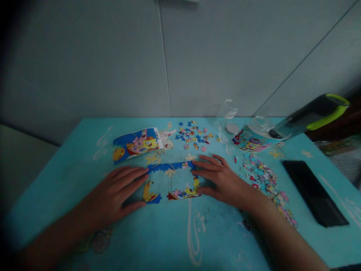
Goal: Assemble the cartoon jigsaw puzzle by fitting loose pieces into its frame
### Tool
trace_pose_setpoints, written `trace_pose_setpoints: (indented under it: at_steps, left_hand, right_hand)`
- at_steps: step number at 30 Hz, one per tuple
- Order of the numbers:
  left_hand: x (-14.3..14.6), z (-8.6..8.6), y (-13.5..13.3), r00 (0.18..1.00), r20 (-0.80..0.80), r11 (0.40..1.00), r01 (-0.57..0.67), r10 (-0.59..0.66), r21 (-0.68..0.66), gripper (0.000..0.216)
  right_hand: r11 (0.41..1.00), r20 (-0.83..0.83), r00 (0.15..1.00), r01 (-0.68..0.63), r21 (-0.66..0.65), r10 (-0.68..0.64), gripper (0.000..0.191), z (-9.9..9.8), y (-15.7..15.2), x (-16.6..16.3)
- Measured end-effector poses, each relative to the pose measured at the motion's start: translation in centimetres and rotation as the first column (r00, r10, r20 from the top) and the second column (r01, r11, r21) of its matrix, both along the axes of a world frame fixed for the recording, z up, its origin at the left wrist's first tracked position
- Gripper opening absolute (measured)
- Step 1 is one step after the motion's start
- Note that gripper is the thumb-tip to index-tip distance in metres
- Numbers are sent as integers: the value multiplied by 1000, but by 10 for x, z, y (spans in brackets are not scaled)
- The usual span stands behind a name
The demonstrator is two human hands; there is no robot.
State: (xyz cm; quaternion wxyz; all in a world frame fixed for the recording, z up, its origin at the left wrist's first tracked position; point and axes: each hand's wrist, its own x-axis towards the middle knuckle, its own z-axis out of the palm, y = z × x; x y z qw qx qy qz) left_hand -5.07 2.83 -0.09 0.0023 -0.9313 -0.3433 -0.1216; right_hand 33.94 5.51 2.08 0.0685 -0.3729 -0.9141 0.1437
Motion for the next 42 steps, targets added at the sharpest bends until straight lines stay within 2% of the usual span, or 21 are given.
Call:
trace_pose_setpoints:
  at_steps: [6,12,16,20,25,27,29,32,35,37,42]
  left_hand:
    - [0,-4,1,1000,24,1000,-8,8,14,59]
    - [0,4,2,1000,-3,999,-9,9,-31,62]
    - [-6,7,9,992,32,993,-119,120,-9,51]
    - [-16,0,18,964,12,962,-266,266,58,40]
    - [-25,-6,25,946,-44,945,-316,321,82,46]
    - [-30,-1,28,943,13,939,-332,333,93,52]
    - [-35,8,30,917,153,913,-387,368,128,60]
    - [-44,23,31,828,372,826,-518,420,222,68]
    - [-49,31,29,772,464,755,-593,434,280,70]
    - [-49,31,27,775,463,763,-586,430,272,71]
    - [-44,23,27,856,373,854,-462,358,241,72]
  right_hand:
    - [1000,-18,1000,3,14,-3,59,5,-4,-4]
    - [999,-62,998,0,48,3,53,-2,-4,-6]
    - [998,-99,995,-16,65,23,50,-3,-2,-6]
    - [997,-105,994,-12,79,20,52,0,-2,-7]
    - [995,-84,996,3,98,5,50,4,-2,-8]
    - [994,-100,995,5,111,6,50,3,-2,-8]
    - [992,-117,993,8,124,6,51,1,-2,-7]
    - [988,-121,993,19,150,-1,50,-2,-2,-5]
    - [984,-105,994,16,176,3,50,-5,-2,-4]
    - [984,-84,996,11,177,4,49,-7,-2,-4]
    - [987,-53,999,17,157,-9,43,-8,-2,-7]
